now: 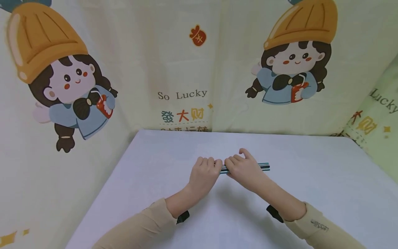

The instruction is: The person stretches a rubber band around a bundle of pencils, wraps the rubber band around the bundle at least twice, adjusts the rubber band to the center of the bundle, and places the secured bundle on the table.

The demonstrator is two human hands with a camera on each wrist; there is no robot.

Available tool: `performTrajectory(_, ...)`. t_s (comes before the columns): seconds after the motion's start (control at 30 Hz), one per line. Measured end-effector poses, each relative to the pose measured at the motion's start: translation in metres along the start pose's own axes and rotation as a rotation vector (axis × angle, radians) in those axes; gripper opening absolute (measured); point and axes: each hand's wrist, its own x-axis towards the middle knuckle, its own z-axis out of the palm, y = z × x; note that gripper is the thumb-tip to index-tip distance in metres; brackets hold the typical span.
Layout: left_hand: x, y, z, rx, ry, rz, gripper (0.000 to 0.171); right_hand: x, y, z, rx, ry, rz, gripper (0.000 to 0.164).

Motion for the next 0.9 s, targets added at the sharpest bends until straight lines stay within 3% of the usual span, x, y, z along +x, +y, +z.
performTrajectory(0.2,-0.006,-0.019,0.000,0.021,-0.072,-0.023,0.021,-0.011,0.018,-0.003,0.039,0.033,0.109,0.036)
performTrajectory(0.33,-0.010,-0.019,0.002,0.013,-0.082,-0.018,0.021,-0.013,0.020,-0.001,0.025,0.028,0.032,0.034)
performTrajectory(0.5,-0.007,-0.008,0.001,0.002,-0.024,-0.010,0.024,-0.006,0.008,0.002,-0.002,0.043,-0.030,0.044)
performTrajectory(0.67,-0.002,-0.002,0.000,0.022,0.060,0.025,0.032,0.002,-0.004,0.001,0.020,0.017,-0.027,0.041)
performTrajectory(0.9,-0.008,-0.015,-0.001,0.045,-0.059,-0.040,0.021,-0.003,0.011,0.000,0.051,0.049,0.107,0.035)
